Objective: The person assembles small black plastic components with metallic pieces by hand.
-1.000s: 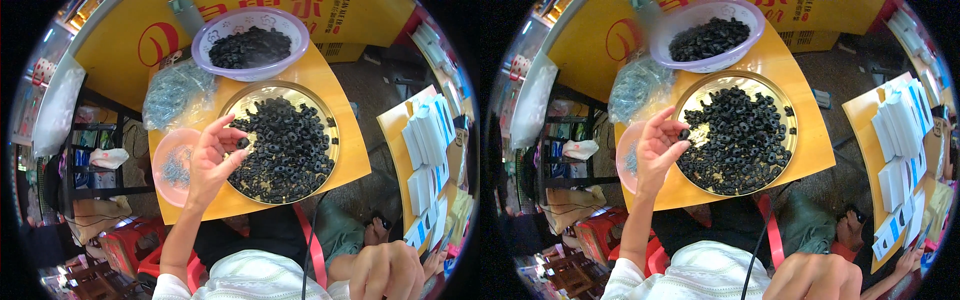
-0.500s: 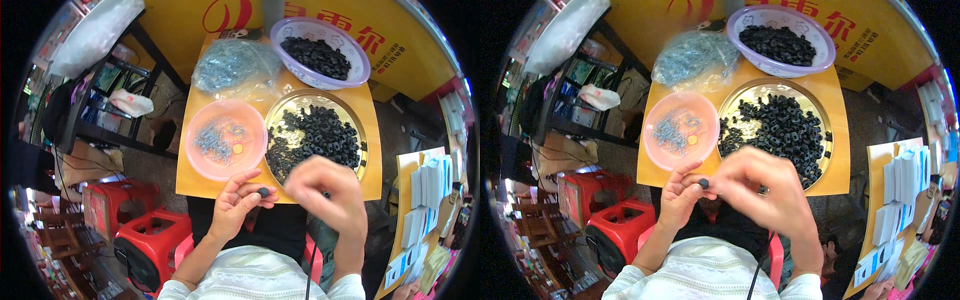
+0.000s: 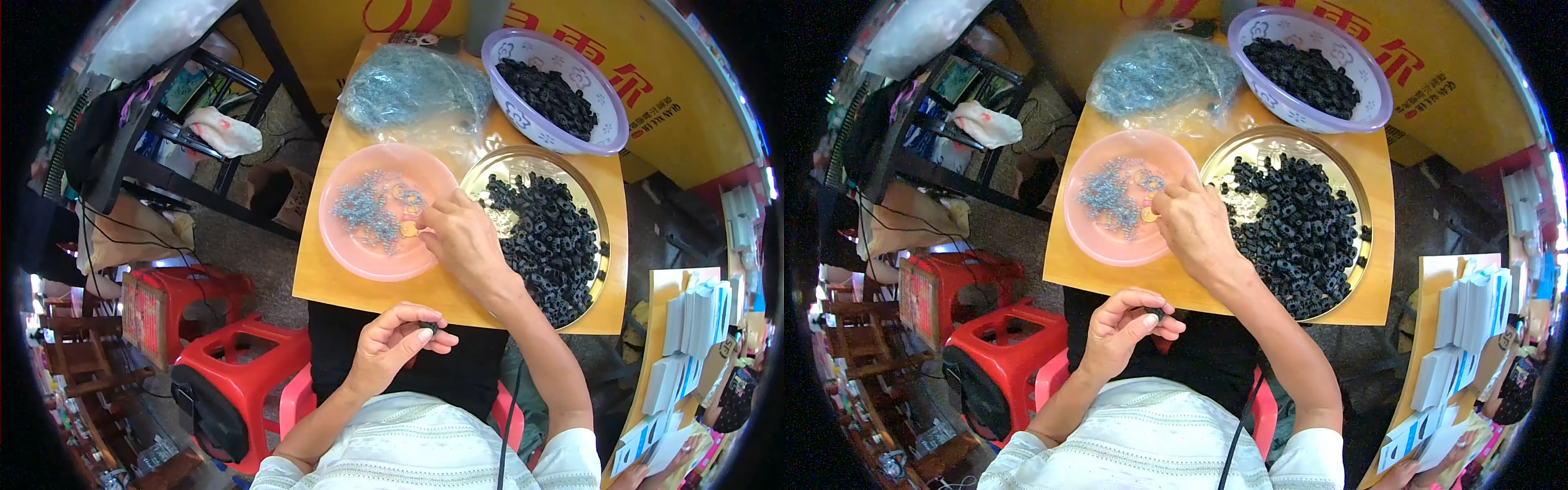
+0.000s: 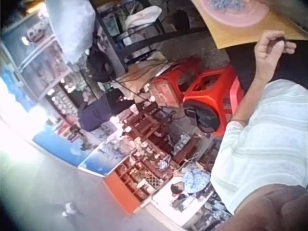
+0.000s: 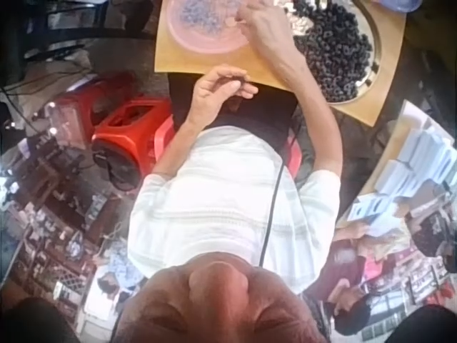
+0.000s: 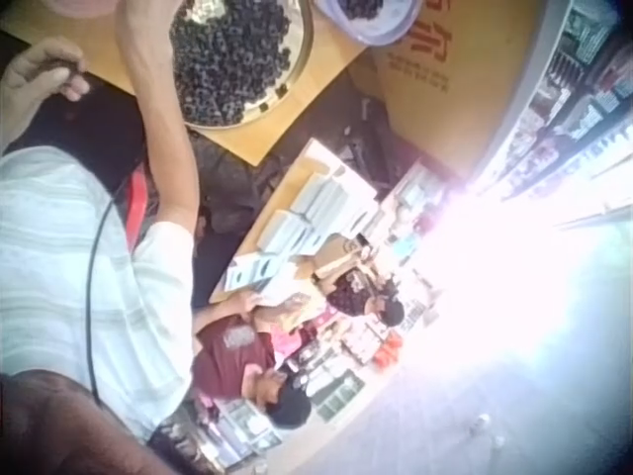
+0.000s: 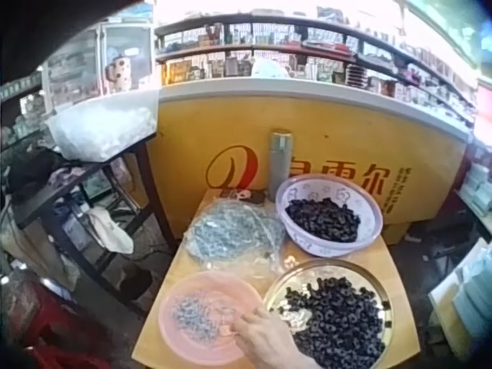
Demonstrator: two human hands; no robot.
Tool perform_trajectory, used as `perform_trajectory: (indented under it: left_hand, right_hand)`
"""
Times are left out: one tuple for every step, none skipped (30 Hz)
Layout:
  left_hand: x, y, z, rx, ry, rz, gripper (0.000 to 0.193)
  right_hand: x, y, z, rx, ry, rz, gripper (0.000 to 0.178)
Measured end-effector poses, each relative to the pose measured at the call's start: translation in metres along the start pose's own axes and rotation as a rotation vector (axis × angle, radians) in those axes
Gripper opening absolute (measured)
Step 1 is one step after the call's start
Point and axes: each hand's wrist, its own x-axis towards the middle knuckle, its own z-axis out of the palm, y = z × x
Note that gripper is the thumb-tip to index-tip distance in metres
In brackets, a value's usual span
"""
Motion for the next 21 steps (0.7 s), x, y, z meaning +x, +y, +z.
perform_trajectory:
  left_hand:
    - [0.000, 0.000, -0.002, 0.028, 0.025, -0.032, 0.022]
    - [0.000, 0.000, -0.004, 0.057, 0.051, -0.065, 0.019]
    - [0.000, 0.000, -0.005, 0.053, 0.053, -0.064, 0.019]
    - [0.000, 0.000, -0.007, 0.084, 0.066, -0.059, 0.019]
    - [0.000, -0.001, -0.009, 0.115, 0.079, -0.055, 0.020]
    - [0.001, -0.002, -0.011, 0.113, 0.081, -0.054, 0.020]
    - [0.001, -0.003, -0.013, 0.145, 0.096, -0.052, 0.020]
    - [0.002, -0.004, -0.014, 0.178, 0.110, -0.050, 0.021]
    - [0.003, -0.004, -0.014, 0.177, 0.110, -0.051, 0.021]
    - [0.004, -0.005, -0.014, 0.157, 0.101, -0.026, 0.021]
    - [0.005, -0.006, -0.013, 0.137, 0.091, -0.002, 0.022]
    - [0.006, -0.005, -0.013, 0.136, 0.093, -0.003, 0.022]
    - [0.007, -0.003, -0.012, 0.101, 0.103, -0.011, 0.022]
    - [0.008, -0.002, -0.011, 0.066, 0.112, -0.020, 0.022]
    - [0.009, -0.002, -0.012, 0.062, 0.114, -0.018, 0.022]
    - [0.010, -0.002, -0.013, 0.030, 0.112, -0.005, 0.021]
    - [0.010, -0.002, -0.014, -0.003, 0.109, 0.009, 0.020]
    - [0.010, -0.003, -0.015, -0.018, 0.147, -0.016, 0.020]
    - [0.010, -0.002, -0.017, -0.042, 0.166, -0.022, 0.021]
    - [0.011, -0.001, -0.019, -0.066, 0.184, -0.029, 0.022]
    - [0.013, -0.001, -0.020, -0.056, 0.190, -0.017, 0.026]
  right_hand:
    - [0.001, -0.002, 0.003, -0.009, -0.008, -0.010, 0.011]
    - [0.001, -0.003, 0.007, -0.018, -0.016, -0.021, 0.011]
    - [0.002, -0.005, 0.010, -0.041, -0.007, -0.003, 0.013]
    - [0.003, -0.005, 0.015, -0.041, -0.011, -0.004, 0.013]
    - [0.004, -0.003, 0.021, -0.061, 0.018, -0.001, 0.015]
    - [0.006, -0.003, 0.025, -0.081, 0.049, 0.001, 0.017]
    - [0.009, -0.003, 0.027, -0.080, 0.047, 0.000, 0.017]
    - [0.011, -0.004, 0.028, -0.079, 0.025, 0.004, 0.016]
    - [0.012, -0.004, 0.029, -0.079, 0.004, 0.007, 0.016]
    - [0.013, -0.004, 0.031, -0.079, 0.004, 0.008, 0.016]
    - [0.013, -0.003, 0.032, -0.078, 0.011, 0.019, 0.016]
    - [0.012, -0.003, 0.033, -0.075, 0.017, 0.026, 0.016]
    - [0.011, -0.003, 0.031, -0.075, 0.015, 0.027, 0.016]
    - [0.009, -0.005, 0.026, -0.047, 0.039, 0.054, 0.013]
    - [0.007, -0.006, 0.020, -0.020, 0.062, 0.078, 0.011]
    - [0.005, -0.008, 0.015, -0.023, 0.059, 0.076, 0.011]
    - [0.003, -0.011, 0.009, 0.121, 0.028, 0.173, 0.010]
    - [0.000, -0.013, 0.002, 0.260, -0.004, 0.270, 0.010]
    - [-0.003, -0.015, -0.005, 0.387, 0.039, 0.225, 0.008]
    - [-0.006, -0.019, -0.014, 0.460, -0.012, 0.284, 0.011]
    - [-0.010, -0.025, -0.027, 0.531, -0.062, 0.345, 0.014]
